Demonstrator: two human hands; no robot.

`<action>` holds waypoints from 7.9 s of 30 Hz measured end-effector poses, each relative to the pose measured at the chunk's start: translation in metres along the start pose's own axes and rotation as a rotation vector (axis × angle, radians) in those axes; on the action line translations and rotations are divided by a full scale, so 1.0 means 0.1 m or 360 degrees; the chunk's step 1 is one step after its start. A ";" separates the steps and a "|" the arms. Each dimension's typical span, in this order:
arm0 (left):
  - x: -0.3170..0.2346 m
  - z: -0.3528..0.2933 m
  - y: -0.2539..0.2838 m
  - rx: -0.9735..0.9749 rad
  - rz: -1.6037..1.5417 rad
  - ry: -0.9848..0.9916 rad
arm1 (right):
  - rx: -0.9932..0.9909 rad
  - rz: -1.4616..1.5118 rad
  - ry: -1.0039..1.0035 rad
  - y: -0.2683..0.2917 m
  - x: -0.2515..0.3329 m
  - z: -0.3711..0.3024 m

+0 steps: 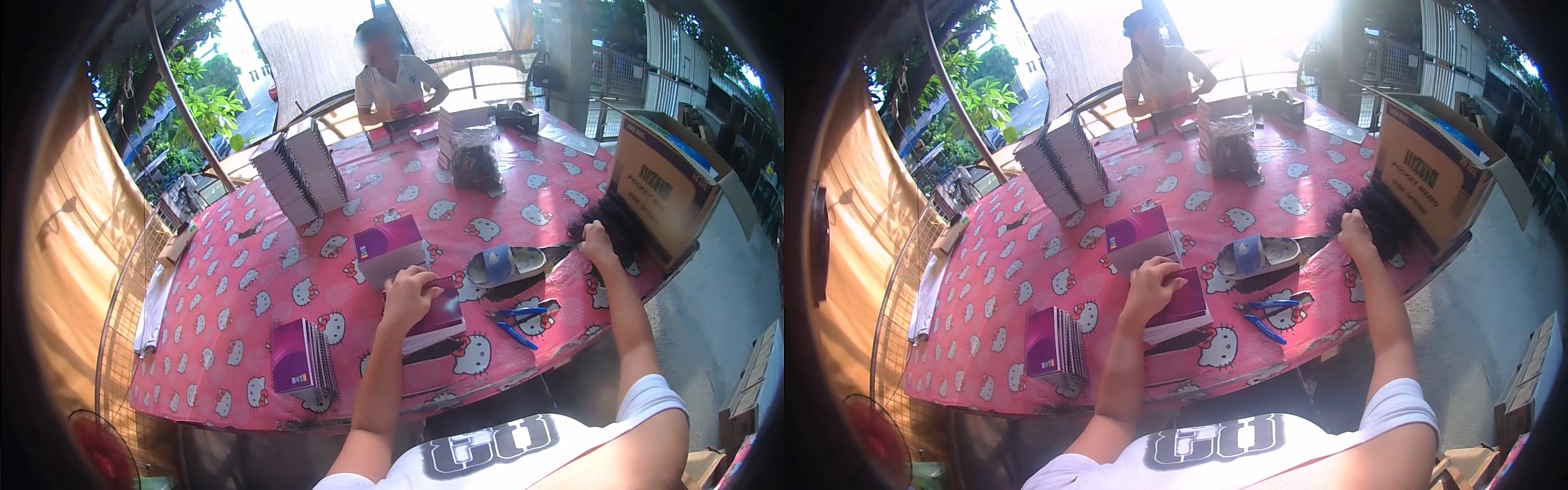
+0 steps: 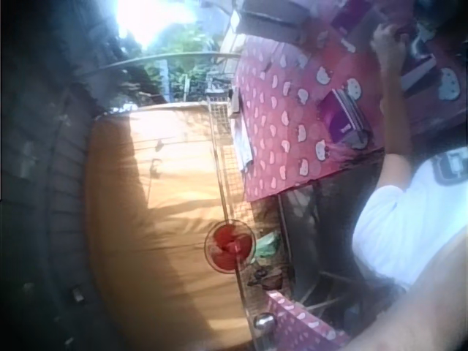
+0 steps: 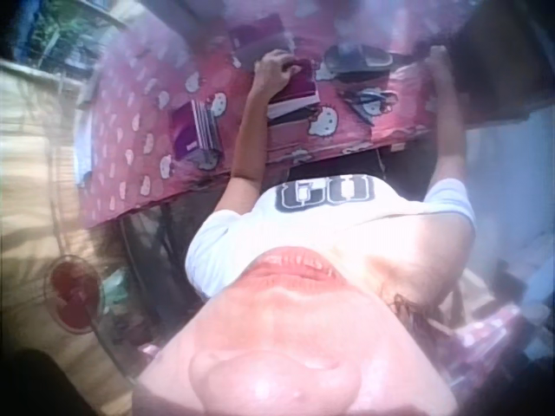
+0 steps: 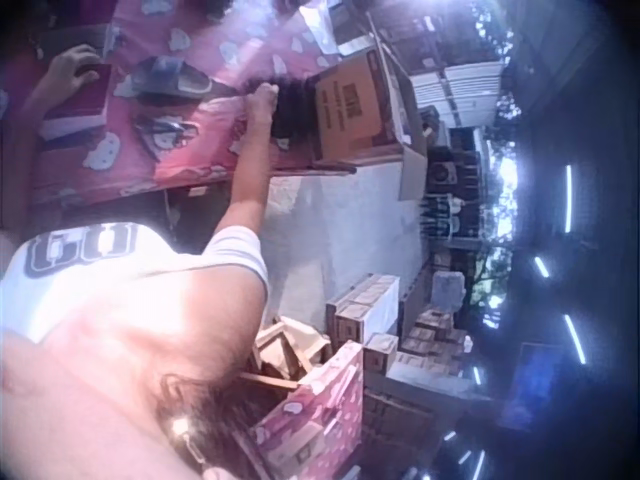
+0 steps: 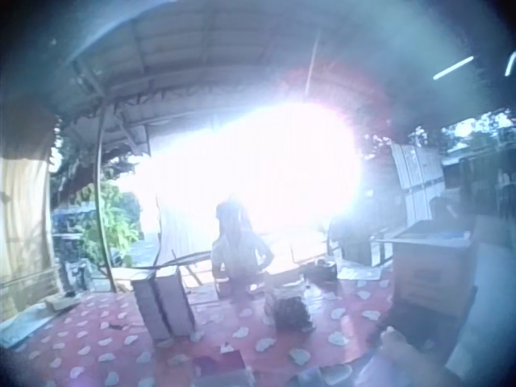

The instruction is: The person assembles small purple notebooks by inserting a spiral binding wire into pre-punched holes and using pliers to trim and secure the ends, repeating this process for multiple notebooks.

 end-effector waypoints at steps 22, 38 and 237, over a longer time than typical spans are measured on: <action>-0.44 -0.21 0.26 -0.0345 -0.0006 -0.0219 | 0.0483 0.1876 0.1101 0.24 2.25 -1.31; -0.45 -0.38 0.14 -0.0653 0.0251 0.0099 | 0.0765 0.1509 0.1227 0.25 2.42 -1.34; 0.26 -0.46 0.33 -0.0024 0.0046 0.0281 | -0.0037 0.0519 0.0968 -0.36 1.26 -1.97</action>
Point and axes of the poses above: each hand's wrist, its own z-axis towards the middle knuckle, its own y-axis out of the back of the hand, x = y × z, the point moved 4 cm from there along z, towards the middle knuckle, and after that the axes turned 7 degrees about x, right-handed, at the moved point
